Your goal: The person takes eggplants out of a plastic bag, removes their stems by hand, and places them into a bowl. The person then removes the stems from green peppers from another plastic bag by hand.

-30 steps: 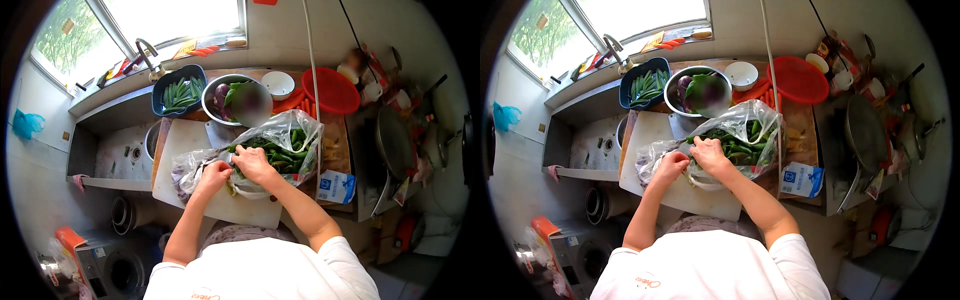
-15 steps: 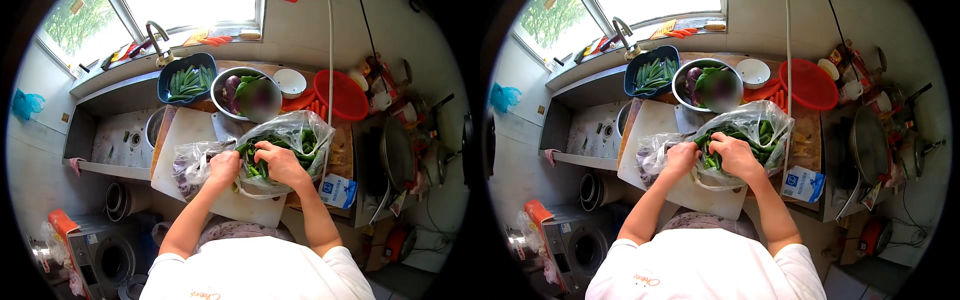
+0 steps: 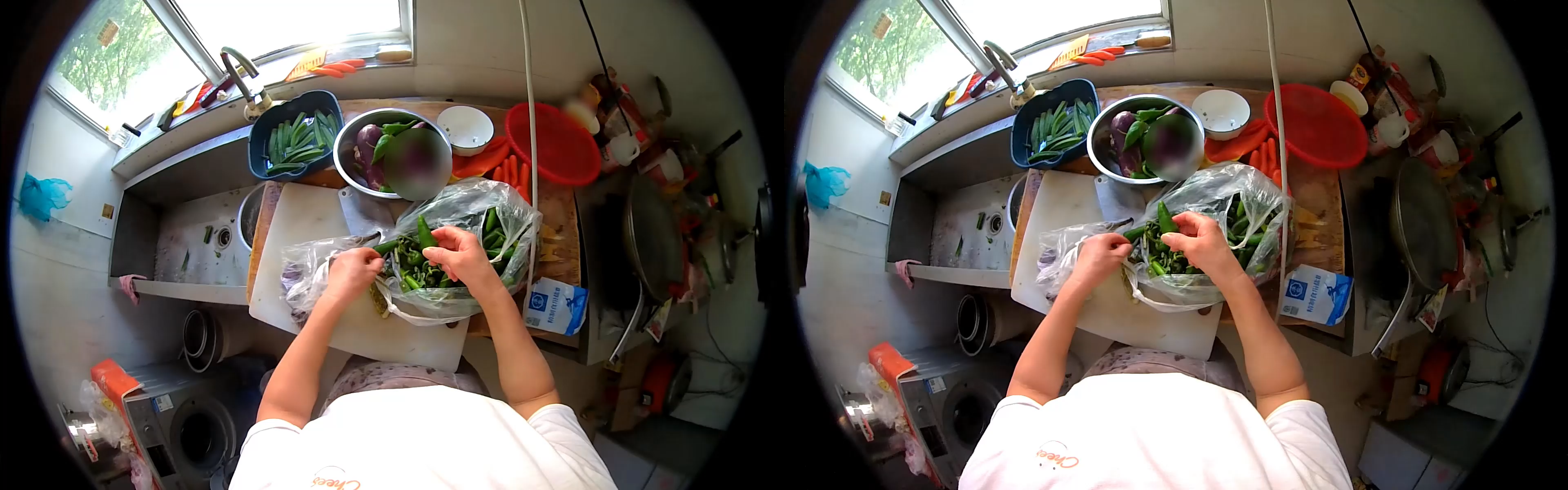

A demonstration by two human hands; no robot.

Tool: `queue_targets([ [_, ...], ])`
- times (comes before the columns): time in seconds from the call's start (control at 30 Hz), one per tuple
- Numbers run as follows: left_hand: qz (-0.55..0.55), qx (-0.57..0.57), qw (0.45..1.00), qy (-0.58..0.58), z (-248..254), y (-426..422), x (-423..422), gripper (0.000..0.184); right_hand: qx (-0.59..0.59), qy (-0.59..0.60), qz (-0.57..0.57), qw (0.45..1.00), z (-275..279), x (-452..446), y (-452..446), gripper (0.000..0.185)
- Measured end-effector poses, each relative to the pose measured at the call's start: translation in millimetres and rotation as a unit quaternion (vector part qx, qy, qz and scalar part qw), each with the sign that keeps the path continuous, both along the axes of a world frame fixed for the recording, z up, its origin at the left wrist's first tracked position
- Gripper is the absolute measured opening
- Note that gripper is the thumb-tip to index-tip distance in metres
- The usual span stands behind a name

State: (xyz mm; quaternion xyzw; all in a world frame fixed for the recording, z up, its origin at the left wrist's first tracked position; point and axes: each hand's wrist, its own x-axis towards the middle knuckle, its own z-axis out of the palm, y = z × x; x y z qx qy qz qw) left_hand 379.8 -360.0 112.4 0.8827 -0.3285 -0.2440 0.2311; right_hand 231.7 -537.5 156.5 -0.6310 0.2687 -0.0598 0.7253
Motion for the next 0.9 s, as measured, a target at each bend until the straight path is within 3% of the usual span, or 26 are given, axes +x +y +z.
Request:
queue_targets([
  [0.03,-0.026,0.001,0.998,-0.054,-4.6,-6.2,-7.3,0.029,-0.025,-0.012,0.000,1.000,-5.7,1.9,1.3,0.033],
  [0.07,-0.067,0.108,0.988,-0.089,-7.4,-15.4,-12.4,0.031,-0.051,-0.025,0.000,0.998,-14.3,3.9,2.8,0.034],
  [0.1,-0.102,0.126,0.977,-0.139,-14.9,-17.3,-16.5,0.029,-0.078,-0.037,0.000,0.996,-20.4,5.2,3.7,0.034],
  [0.17,-0.052,0.140,0.983,-0.109,-24.9,-23.0,-15.6,0.032,-0.098,-0.038,0.000,0.994,-25.1,5.1,3.4,0.034],
  [0.3,0.064,0.043,0.988,0.132,-20.8,-9.4,12.0,0.029,-0.065,-0.022,-0.007,0.998,-18.3,-3.0,-0.6,0.035],
  [0.37,0.144,-0.022,0.957,0.252,-7.3,4.0,21.5,0.021,-0.032,0.004,-0.021,0.999,-8.2,-8.3,-1.3,0.036],
  [0.47,0.171,-0.114,0.884,0.419,33.0,14.9,22.7,0.016,0.026,0.001,-0.022,0.999,-10.7,-11.1,-5.4,0.042],
  [0.57,0.186,-0.172,0.850,0.462,58.5,19.4,20.2,0.016,0.052,-0.014,-0.028,0.998,-13.3,-6.8,-3.7,0.046],
  [0.8,0.134,-0.130,0.895,0.406,69.4,-5.0,5.2,0.014,0.093,-0.025,-0.037,0.995,-7.9,-9.5,-5.2,0.046],
  [0.83,0.131,-0.120,0.904,0.390,68.1,-8.7,4.3,0.014,0.042,-0.001,-0.004,0.999,-6.8,-13.5,-9.1,0.046],
  [0.9,0.097,-0.101,0.910,0.391,68.2,-13.4,5.1,0.014,-0.261,0.026,-0.004,0.965,-12.3,-15.7,-3.6,0.047],
])
